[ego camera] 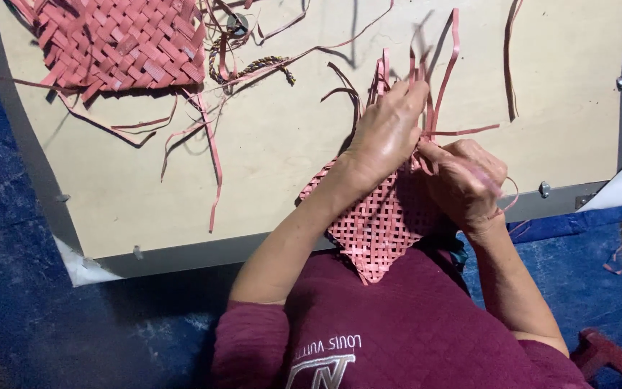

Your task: The person weaves pink plastic strips by hand into a basket-like structure. They interlace the strips over and under existing rows, gradually expanding the woven area while maintaining a consistent pattern.

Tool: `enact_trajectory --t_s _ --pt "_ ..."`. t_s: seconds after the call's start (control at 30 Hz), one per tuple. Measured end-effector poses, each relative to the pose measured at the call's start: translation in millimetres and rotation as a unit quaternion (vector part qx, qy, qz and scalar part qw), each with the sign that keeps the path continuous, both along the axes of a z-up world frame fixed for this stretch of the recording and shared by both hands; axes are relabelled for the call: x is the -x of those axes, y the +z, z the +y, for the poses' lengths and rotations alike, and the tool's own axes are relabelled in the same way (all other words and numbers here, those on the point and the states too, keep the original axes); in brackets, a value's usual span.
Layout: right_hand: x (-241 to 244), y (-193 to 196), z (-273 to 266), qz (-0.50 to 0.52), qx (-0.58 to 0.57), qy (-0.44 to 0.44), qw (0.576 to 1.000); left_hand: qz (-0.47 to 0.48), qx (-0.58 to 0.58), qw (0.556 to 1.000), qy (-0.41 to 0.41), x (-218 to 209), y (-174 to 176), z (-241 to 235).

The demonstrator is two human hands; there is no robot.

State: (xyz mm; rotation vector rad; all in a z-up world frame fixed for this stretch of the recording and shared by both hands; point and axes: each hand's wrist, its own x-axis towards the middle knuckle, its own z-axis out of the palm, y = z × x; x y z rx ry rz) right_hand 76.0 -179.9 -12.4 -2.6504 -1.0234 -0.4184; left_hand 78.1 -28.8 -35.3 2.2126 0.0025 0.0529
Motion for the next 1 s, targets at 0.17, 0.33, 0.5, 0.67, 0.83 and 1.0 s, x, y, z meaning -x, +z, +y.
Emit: enact_trajectory --t_s 0.17,0.33,0.5,0.67,0.83,1.0 --pt "-26 -8 -12 -0.016 -0.132 0.077 0.988 -0.013 0.014 1.000 0.023 6 11 -2" --pt "-30 8 -7 -0.050 0.034 -0.001 0.998 -0.073 -0.007 0.995 0.062 25 18 -10" --pt "-33 8 -4 0.059 0.028 -0.014 0.998 -0.112 -0.052 0.989 0.078 34 20 -12" --pt "-36 1 -4 0.090 0.018 -0.014 0.996 -0.141 -0.100 0.984 0.050 36 24 -10" --pt "-35 -8 -8 0.158 -0.048 0.002 0.986 -0.130 -0.082 0.987 0.044 37 20 -12" --pt "-27 -3 -5 0.173 -0.063 -0.002 0.983 -0.159 -0.102 0.981 0.036 39 15 -12"
